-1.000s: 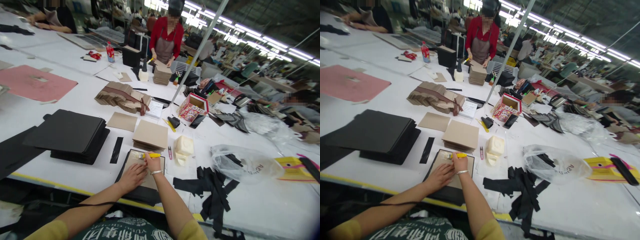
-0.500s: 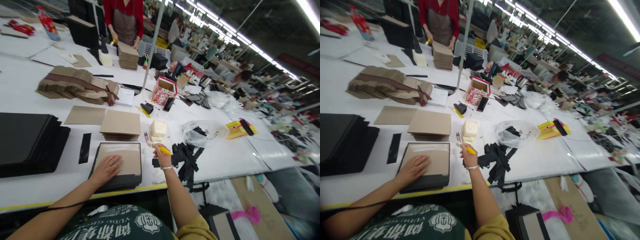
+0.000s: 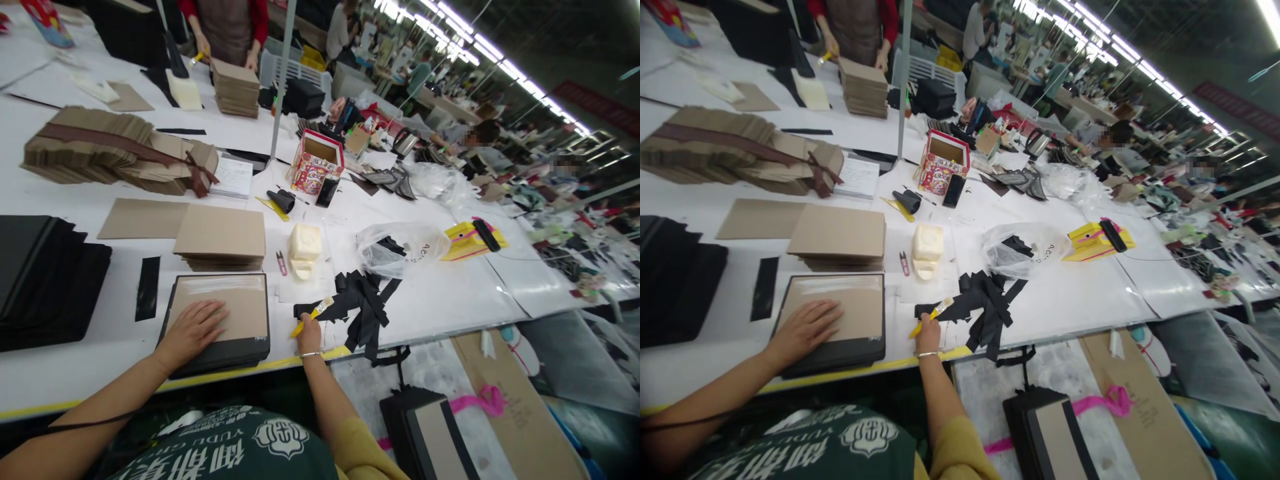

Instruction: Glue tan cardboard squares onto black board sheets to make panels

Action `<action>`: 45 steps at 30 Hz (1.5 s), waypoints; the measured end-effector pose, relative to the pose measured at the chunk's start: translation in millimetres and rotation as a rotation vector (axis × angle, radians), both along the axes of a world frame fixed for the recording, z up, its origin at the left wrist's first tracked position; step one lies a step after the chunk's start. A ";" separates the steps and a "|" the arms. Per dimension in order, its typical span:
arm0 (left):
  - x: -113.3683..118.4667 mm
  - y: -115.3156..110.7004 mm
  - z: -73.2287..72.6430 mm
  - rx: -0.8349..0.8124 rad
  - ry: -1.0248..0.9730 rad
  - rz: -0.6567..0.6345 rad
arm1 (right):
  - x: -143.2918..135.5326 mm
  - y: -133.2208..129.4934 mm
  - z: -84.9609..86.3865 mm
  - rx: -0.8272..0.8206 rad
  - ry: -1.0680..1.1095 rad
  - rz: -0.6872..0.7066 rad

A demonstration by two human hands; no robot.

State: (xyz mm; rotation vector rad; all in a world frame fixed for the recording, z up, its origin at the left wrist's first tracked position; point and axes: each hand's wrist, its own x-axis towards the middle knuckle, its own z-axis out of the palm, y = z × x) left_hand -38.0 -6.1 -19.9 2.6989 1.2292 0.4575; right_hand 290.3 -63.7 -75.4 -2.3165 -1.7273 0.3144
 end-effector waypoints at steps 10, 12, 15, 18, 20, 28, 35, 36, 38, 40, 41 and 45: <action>-1.6 2.1 5.8 -0.075 -0.087 0.004 | 12.9 -2.7 62.5 0.123 0.358 -0.028; 6.7 2.0 20.5 -0.149 -0.168 0.040 | 4.0 -1.8 94.3 0.165 0.505 0.008; 35.9 -1.3 59.8 -0.319 -0.364 0.078 | -19.3 1.3 146.6 0.162 0.773 0.109; 71.7 -6.5 99.3 -0.628 -0.554 0.039 | -44.7 6.5 188.2 0.100 0.963 0.214; 86.4 -9.8 114.2 -0.952 -0.637 -0.024 | -57.5 11.0 203.6 0.119 0.961 0.263; 64.3 -11.5 112.2 -1.413 -0.782 0.011 | -86.2 26.7 194.1 0.091 0.699 0.327; -1.8 12.3 93.2 -1.381 -0.867 0.390 | -85.4 56.3 158.4 0.237 0.520 0.174; -12.1 16.7 88.9 -1.360 -0.891 0.481 | -85.9 61.8 152.5 0.246 0.491 0.170; -28.2 26.3 79.7 -1.326 -0.922 0.632 | -89.6 72.2 140.3 0.271 0.411 0.186; -37.2 36.9 70.0 -1.240 -0.922 0.756 | -95.8 81.3 127.8 0.294 0.337 0.205; -39.4 42.6 65.1 -1.167 -0.901 0.806 | -99.0 85.5 121.6 0.299 0.311 0.214; -41.8 63.2 48.6 -0.784 -0.673 0.876 | -107.9 100.7 100.5 0.299 0.253 0.247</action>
